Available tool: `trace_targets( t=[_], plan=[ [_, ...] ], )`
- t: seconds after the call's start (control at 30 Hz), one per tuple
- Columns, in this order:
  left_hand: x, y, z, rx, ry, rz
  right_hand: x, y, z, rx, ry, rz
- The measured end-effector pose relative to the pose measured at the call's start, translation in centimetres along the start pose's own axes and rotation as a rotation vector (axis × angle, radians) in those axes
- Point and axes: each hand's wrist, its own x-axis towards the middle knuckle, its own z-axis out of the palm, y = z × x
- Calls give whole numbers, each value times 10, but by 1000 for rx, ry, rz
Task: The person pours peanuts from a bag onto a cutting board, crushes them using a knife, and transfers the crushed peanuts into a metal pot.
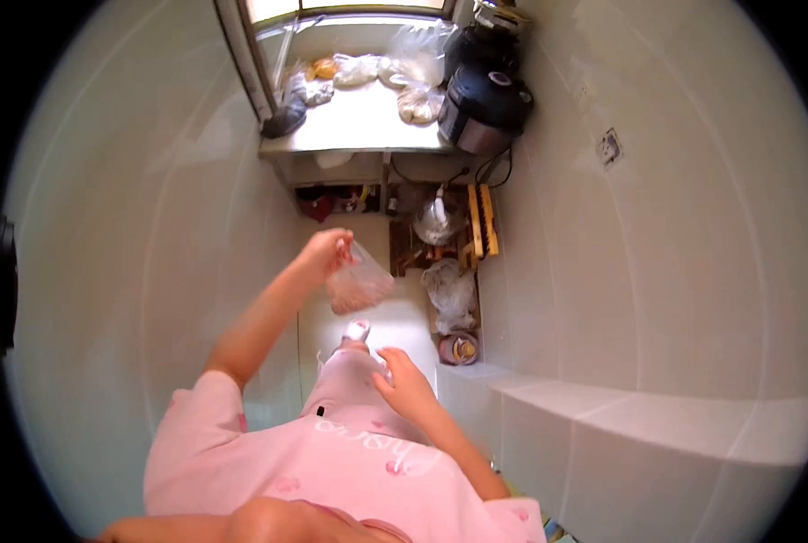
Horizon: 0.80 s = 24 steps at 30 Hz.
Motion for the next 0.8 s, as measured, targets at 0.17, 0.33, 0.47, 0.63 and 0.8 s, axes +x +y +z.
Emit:
trace_targets(
  t=[0.17,0.33,0.47,0.63,0.8],
  plan=[
    [145,154,18,19,183,346,-2,75,-9,-165,102,279],
    [271,242,-1,468,362,485,1,69,-35,117,272,639],
    [413,315,-51,514,410,559,2,81,-15,206,392,698],
    [407,308,-38,315,329,474,-38,92,17,358,498,714],
    [415,75,-5,2070,274,1348,-157,151,92,559,748,807]
  ],
)
